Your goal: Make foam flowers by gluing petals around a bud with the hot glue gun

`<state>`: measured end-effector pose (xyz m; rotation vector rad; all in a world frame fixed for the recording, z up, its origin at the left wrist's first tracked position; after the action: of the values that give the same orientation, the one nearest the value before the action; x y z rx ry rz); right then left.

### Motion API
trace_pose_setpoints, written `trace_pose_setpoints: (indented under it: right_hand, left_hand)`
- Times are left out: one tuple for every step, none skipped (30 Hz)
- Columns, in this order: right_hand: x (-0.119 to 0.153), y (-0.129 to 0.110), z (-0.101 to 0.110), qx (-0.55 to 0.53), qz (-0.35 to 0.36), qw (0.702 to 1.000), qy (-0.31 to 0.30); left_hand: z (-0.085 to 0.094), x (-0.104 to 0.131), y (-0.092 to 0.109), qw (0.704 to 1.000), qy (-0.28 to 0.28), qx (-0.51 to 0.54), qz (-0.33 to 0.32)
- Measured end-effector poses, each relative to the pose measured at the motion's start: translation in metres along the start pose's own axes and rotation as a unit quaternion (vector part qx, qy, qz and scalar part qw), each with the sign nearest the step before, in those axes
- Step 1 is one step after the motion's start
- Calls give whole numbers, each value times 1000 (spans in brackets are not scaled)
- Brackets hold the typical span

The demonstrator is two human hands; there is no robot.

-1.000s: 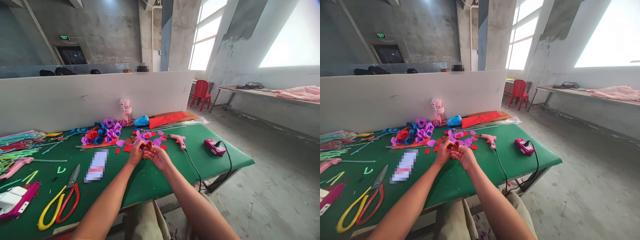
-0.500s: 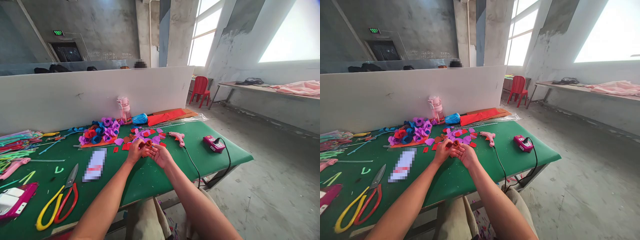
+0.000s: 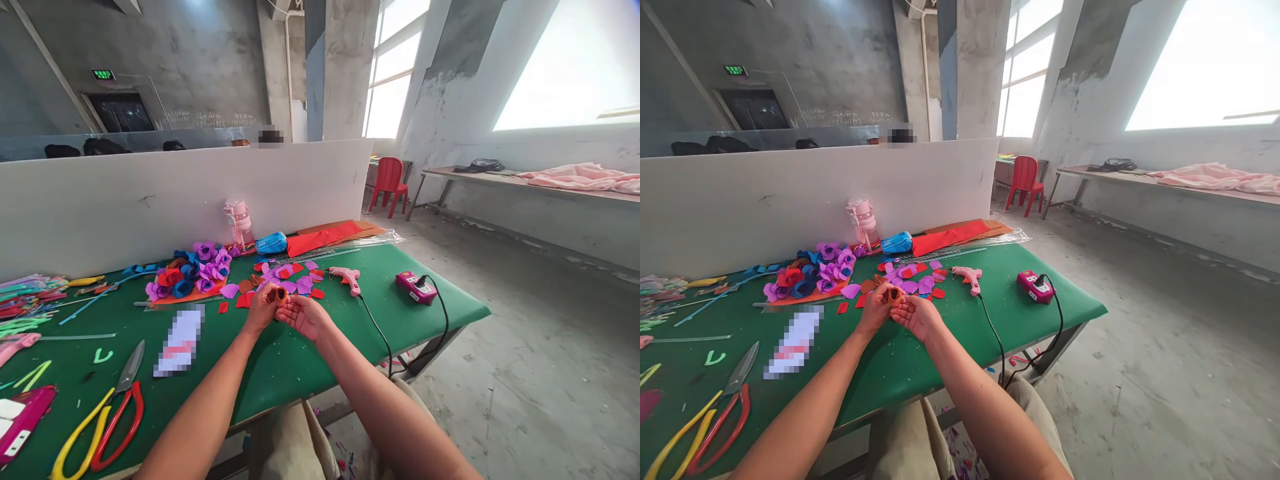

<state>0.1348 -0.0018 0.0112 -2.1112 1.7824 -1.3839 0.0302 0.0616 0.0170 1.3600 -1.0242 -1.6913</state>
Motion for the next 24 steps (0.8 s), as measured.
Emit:
trace_pose_setpoints:
  right_hand:
    - [0,0,0,-4,1,1000,5]
    - [0,0,0,-8,4,1000,9]
    - [0,-1,0,-11,8,1000,11]
    - [1,-2,0,-11,14,1000,10]
    - [2,-2,0,-8,21,1000,7]
    - [2,-3,0,-2,32,999,4]
    - [3,-3,1,6,47,999,2]
    - [3,-4,1,16,64,998,2]
    - [3,-4,2,25,82,996,3]
    - [4,-5,2,32,100,994,7]
    - [4,-5,3,39,114,993,11]
    - [4,-5,3,44,124,991,14]
    - [5,-5,3,48,129,990,18]
    - [6,-6,3,51,131,990,19]
    - [8,-6,2,51,131,990,19]
    - [10,-7,2,50,128,990,19]
    - [13,-9,1,46,125,991,18]
    - [16,-11,0,41,121,992,17]
    - [19,-12,0,36,114,993,17]
    - [21,-14,0,31,107,994,17]
    - [23,-16,1,25,100,994,19]
    - [24,-17,3,20,95,995,23]
    - [24,-18,5,17,95,995,28]
    - [24,-19,8,15,98,994,36]
  left_hand:
    - [0,0,0,1000,-4,4,0]
    - [0,0,0,1000,-7,4,-2]
    - [0,0,-1,1000,-9,-1,-5]
    - [0,0,-2,1000,-11,-9,-10]
    - [0,0,-3,1000,-11,-19,-16]
    - [0,0,-4,999,-12,-29,-22]
    - [0,0,-4,999,-11,-40,-30]
    - [1,0,-5,998,-10,-48,-36]
    - [1,0,-5,998,-10,-53,-41]
    - [1,0,-5,997,-11,-55,-45]
    - [1,0,-6,997,-13,-56,-47]
    - [1,0,-7,997,-15,-57,-49]
    - [2,-1,-8,997,-15,-61,-52]
    - [2,-1,-9,996,-13,-66,-56]
    - [3,-1,-10,995,-9,-72,-61]
    - [4,-1,-11,995,-4,-79,-67]
    - [5,-1,-12,994,2,-86,-71]
    - [5,-1,-13,993,7,-92,-75]
    - [6,-1,-13,992,11,-97,-78]
    - [6,-1,-14,991,15,-103,-81]
    - [7,-2,-14,990,21,-108,-82]
    - [7,-2,-15,990,27,-110,-81]
    - [6,-2,-16,991,31,-107,-75]
    - [5,-3,-17,992,35,-101,-66]
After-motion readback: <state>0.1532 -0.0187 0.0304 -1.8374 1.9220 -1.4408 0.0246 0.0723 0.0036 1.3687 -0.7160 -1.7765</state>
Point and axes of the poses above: each hand's wrist, its own x-axis away from the middle knuckle, its own z-axis out of the back of the hand, y = z × x, the point moved 3 cm from there along -x, towards the middle knuckle, and after that the axes turned 14 degrees about y, right-handed, at the moved point
